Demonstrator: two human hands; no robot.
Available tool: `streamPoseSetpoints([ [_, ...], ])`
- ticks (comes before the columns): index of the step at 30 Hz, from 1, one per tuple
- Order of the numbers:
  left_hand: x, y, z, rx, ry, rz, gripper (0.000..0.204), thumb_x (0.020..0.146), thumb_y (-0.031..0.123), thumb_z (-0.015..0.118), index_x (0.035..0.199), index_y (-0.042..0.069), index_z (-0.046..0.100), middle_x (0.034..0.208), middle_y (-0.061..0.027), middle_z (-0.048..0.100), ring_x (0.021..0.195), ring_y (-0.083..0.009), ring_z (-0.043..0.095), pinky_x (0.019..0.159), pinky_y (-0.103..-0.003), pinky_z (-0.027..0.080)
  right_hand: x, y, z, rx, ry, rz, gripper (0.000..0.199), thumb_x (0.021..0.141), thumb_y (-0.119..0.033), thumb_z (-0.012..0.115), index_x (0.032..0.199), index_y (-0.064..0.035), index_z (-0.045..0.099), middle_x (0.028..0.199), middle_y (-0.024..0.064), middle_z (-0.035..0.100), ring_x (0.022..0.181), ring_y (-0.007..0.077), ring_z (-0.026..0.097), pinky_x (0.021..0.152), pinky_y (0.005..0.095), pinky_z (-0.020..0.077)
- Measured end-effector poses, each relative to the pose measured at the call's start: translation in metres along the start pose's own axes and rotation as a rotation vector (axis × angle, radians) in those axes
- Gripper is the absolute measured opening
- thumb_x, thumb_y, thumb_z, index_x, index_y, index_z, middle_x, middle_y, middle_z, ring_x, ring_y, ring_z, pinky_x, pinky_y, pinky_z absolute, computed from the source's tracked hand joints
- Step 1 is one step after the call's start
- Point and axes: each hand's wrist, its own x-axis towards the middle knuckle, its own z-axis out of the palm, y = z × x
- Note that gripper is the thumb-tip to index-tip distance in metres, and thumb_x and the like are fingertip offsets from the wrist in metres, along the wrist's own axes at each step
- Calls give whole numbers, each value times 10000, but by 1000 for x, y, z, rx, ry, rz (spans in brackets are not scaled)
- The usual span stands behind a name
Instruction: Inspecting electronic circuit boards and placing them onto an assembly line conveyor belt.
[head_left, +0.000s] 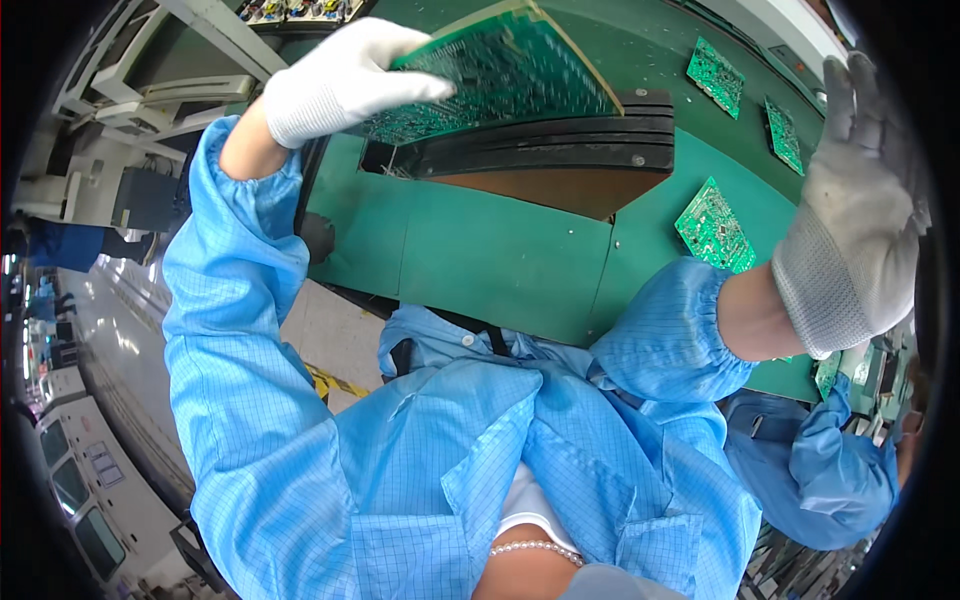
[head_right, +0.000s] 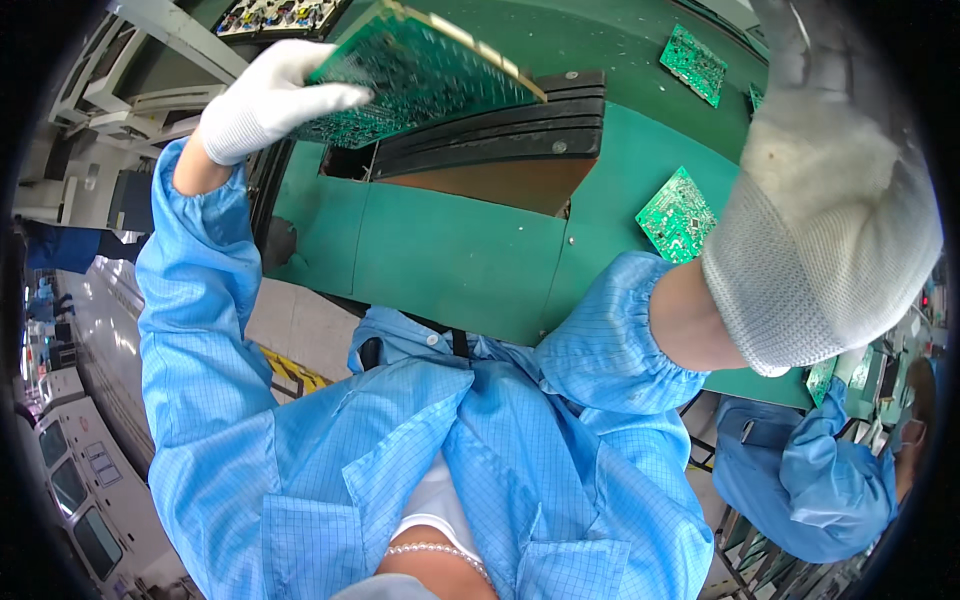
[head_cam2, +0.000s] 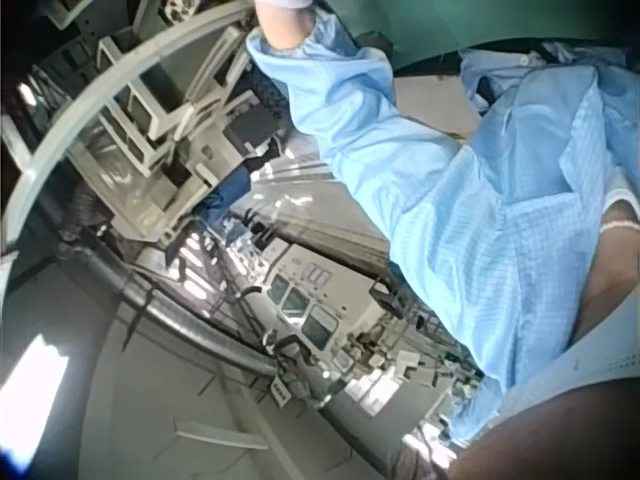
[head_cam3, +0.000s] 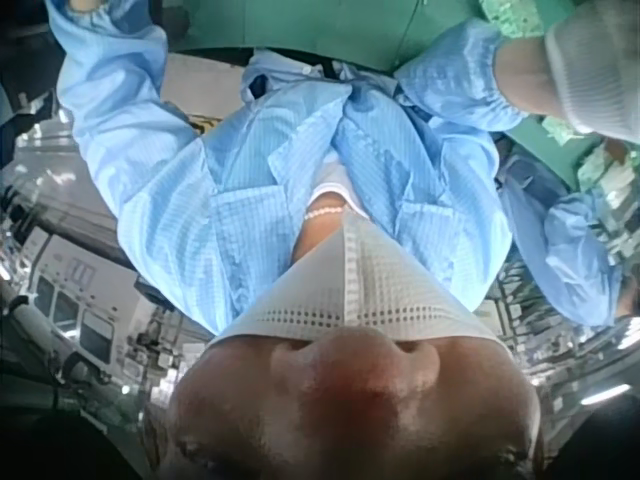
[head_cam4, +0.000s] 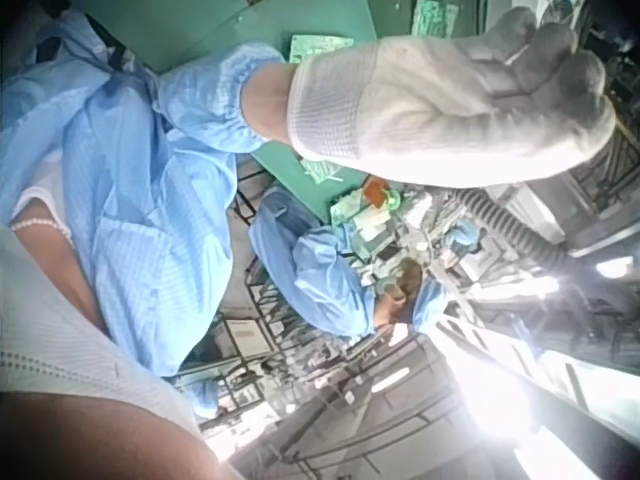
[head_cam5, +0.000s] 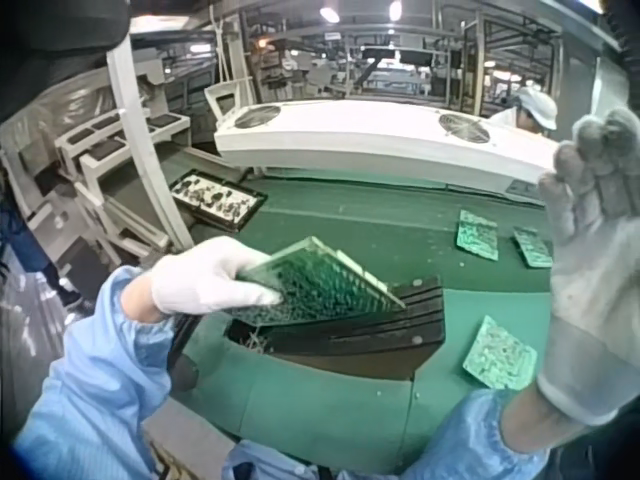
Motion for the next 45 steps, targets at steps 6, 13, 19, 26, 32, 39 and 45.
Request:
streamPoseSetpoints([
  [6, 17, 2, 2, -95, -67, -7, 308, 933, 211, 682, 1118, -35, 671, 912, -43, 702, 813, -86, 589, 754, -274, 510, -2, -1, -6, 141, 75, 11, 379, 1006, -191, 449, 1200, 121, 542, 1178, 270, 573, 1122, 383, 551, 1016, 512, 413],
  [13, 25, 15, -5, -14, -71, 49, 356, 931, 298, 686, 1043, -40, 672, 809, -40, 665, 732, -95, 572, 680, -278, 489, -10, -11, -19, 329, 156, 43, 457, 1006, -195, 418, 1245, 187, 490, 1300, 355, 502, 1262, 459, 469, 1134, 585, 308],
  [19, 33, 23, -3, 53, -78, 88, 359, 940, 307, 670, 1043, -36, 662, 792, -69, 663, 726, -112, 584, 677, -288, 493, -13, -11, -23, 271, 143, 37, 460, 1009, -195, 409, 1251, 188, 489, 1302, 353, 509, 1263, 456, 476, 1143, 584, 308],
  [26, -1, 37, 46, 111, 298, 110, 288, 882, 210, 636, 1079, 2, 664, 973, -221, 669, 900, -382, 638, 796, -424, 513, -14, -13, -21, 133, 118, 10, 448, 1014, -194, 401, 1249, 174, 501, 1275, 328, 537, 1229, 431, 507, 1129, 566, 334],
  [32, -39, 61, 118, 527, 532, 264, 495, 775, 18, 615, 1267, 50, 575, 1275, -160, 615, 1087, -334, 625, 916, -400, 514, -13, -9, -18, -9, 96, -12, 438, 1018, -193, 394, 1247, 162, 511, 1251, 307, 562, 1201, 410, 535, 1117, 550, 356],
  [39, -86, 80, 66, 326, 656, 195, 208, 831, 41, 707, 1033, -2, 693, 1058, -170, 711, 830, -314, 702, 703, -351, 559, -14, -10, -12, -123, 70, -57, 428, 1024, -192, 387, 1245, 148, 522, 1224, 282, 591, 1167, 385, 567, 1104, 531, 382],
  [45, -99, 71, 22, -417, 1056, -67, 304, 918, 145, 708, 1138, -59, 662, 1048, -109, 714, 904, -143, 668, 836, -280, 529, -9, 18, 5, -516, -40, -22, 328, 1014, -161, 463, 1140, 94, 627, 1123, 223, 661, 1024, 303, 654, 972, 395, 500],
])
